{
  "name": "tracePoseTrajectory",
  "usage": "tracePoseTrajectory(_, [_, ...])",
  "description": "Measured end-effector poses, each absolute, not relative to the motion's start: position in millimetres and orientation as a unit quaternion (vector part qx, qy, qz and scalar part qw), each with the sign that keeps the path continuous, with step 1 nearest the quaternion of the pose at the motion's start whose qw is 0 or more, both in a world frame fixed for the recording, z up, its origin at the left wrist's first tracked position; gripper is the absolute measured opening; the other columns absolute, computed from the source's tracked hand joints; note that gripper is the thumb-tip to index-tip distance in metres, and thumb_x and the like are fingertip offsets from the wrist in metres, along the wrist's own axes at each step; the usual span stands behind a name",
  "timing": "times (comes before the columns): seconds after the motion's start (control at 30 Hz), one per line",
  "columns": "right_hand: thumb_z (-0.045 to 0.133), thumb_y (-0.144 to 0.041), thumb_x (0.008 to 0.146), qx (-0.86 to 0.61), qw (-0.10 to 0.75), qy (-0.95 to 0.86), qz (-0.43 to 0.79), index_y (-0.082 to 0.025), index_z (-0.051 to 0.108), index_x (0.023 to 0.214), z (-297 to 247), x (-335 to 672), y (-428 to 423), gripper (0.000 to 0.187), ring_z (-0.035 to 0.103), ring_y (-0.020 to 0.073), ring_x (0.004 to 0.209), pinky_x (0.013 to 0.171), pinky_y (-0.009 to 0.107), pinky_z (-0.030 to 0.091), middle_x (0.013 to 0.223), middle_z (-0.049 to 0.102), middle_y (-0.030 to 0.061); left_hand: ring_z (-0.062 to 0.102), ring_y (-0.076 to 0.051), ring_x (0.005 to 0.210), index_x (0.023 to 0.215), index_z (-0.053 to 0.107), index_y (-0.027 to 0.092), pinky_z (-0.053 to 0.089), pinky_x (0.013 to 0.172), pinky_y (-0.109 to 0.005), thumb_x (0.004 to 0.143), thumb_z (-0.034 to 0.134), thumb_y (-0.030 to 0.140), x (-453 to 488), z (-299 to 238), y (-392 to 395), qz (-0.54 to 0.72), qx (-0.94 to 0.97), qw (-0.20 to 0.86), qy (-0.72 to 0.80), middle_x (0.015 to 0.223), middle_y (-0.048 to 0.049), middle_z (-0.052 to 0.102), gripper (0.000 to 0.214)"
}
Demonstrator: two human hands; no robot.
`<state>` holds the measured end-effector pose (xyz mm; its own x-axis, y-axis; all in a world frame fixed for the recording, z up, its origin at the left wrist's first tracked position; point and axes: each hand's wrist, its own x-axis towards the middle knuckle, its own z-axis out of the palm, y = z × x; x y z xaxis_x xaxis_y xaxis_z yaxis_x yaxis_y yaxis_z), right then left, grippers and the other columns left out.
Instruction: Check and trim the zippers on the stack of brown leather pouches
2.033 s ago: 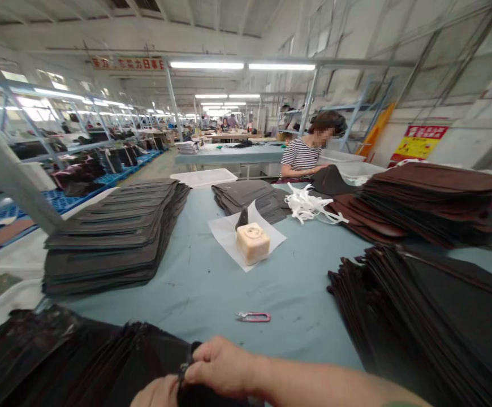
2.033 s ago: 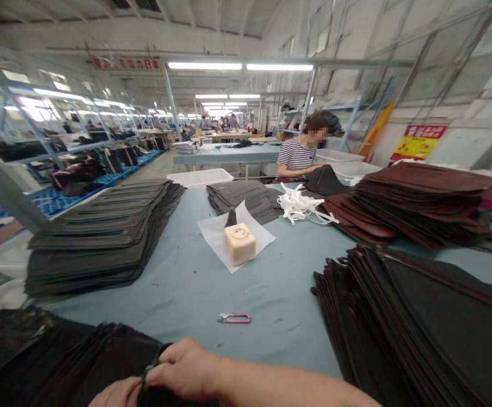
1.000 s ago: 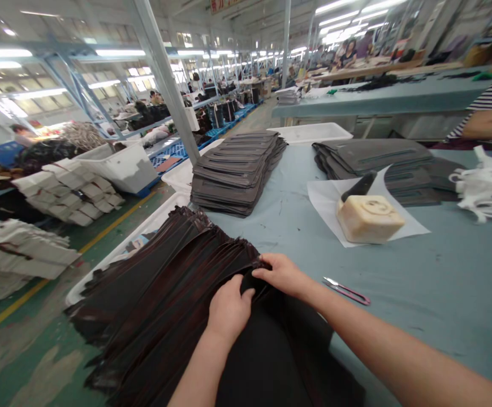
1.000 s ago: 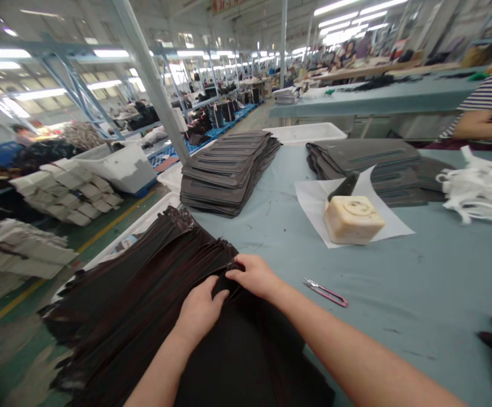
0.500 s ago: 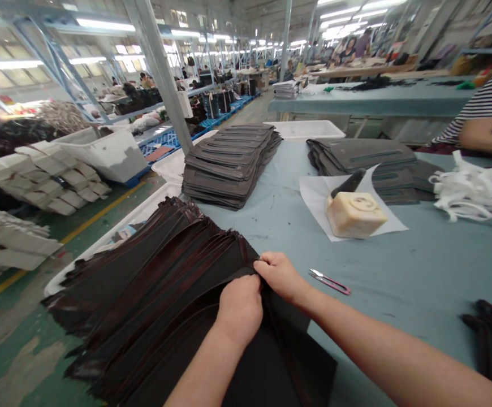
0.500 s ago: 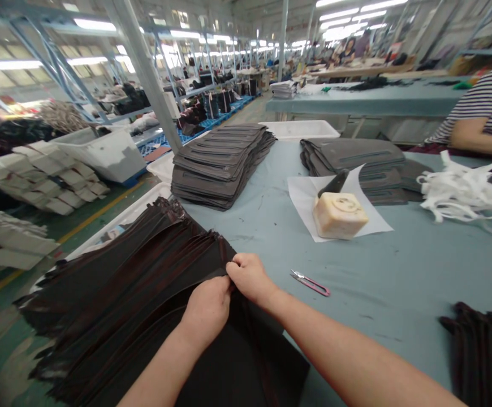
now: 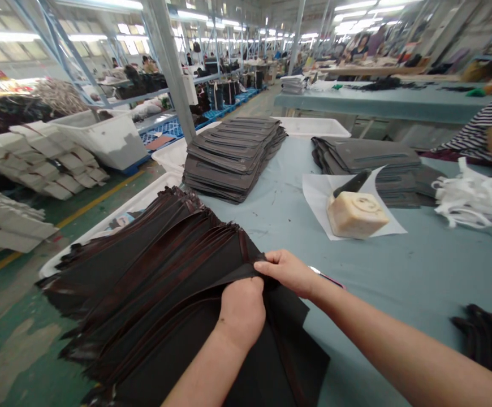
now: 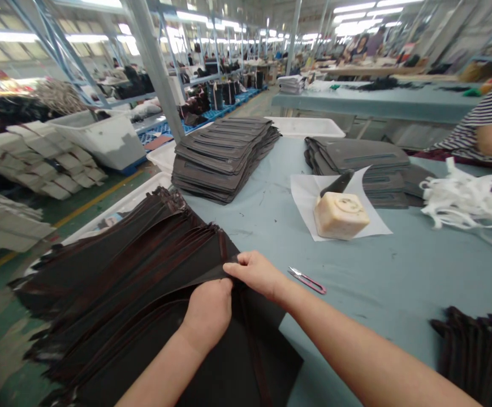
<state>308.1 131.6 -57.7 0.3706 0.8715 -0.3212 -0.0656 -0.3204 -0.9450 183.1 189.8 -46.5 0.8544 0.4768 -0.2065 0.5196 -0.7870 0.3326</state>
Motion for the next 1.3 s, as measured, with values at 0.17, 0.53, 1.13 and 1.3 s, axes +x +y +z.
tracePoseTrajectory(0.17, [0.057,-0.038,0.070,-0.602,0.496,-0.378,0.498,-0.013,0.062,0.071,-58.6,315.5,121.0,0.025,0.051,0.0127,0.065,0.063,0.024,0.040,0.067,0.059,-0.0004,0.057,-0.021,0.085,0.093,0.059,0.018,0.040,0.077,-0.031,0.083,0.029,0.017,182.6,-51.5,191.4,-0.012,0.942,0.201,0.270,0.084,-0.0091,0.063,0.032])
tracePoseTrajectory(0.53, [0.049,-0.017,0.058,-0.605,0.552,-0.293,0.493,-0.014,0.057,0.058,-60.9,313.2,117.5,0.008,0.045,0.0102,0.057,0.060,0.022,0.036,0.055,0.053,-0.0032,0.054,-0.016,0.073,0.071,0.059,0.017,0.038,0.064,-0.025,0.081,0.037,0.025,193.8,-46.6,191.4,0.066,0.850,0.436,0.289,0.076,-0.0041,0.062,0.026])
tracePoseTrajectory(1.13, [0.057,-0.019,0.057,-0.680,0.576,-0.171,0.421,-0.016,0.056,0.061,-58.3,300.4,107.7,0.005,0.045,0.0096,0.056,0.057,0.022,0.035,0.057,0.054,-0.0037,0.047,-0.012,0.056,0.055,0.049,0.017,0.032,0.056,-0.023,0.081,0.038,0.032,201.4,-56.9,177.2,0.141,0.820,0.407,0.378,0.056,0.0000,0.052,0.032])
tracePoseTrajectory(1.3, [0.057,-0.019,0.056,-0.677,0.582,-0.156,0.423,-0.015,0.055,0.056,-63.8,302.4,109.0,0.004,0.041,0.0089,0.052,0.052,0.022,0.031,0.051,0.050,-0.0047,0.042,-0.010,0.051,0.052,0.048,0.017,0.030,0.053,-0.023,0.077,0.043,0.030,205.1,-56.2,177.2,0.152,0.814,0.395,0.398,0.050,0.0029,0.044,0.029])
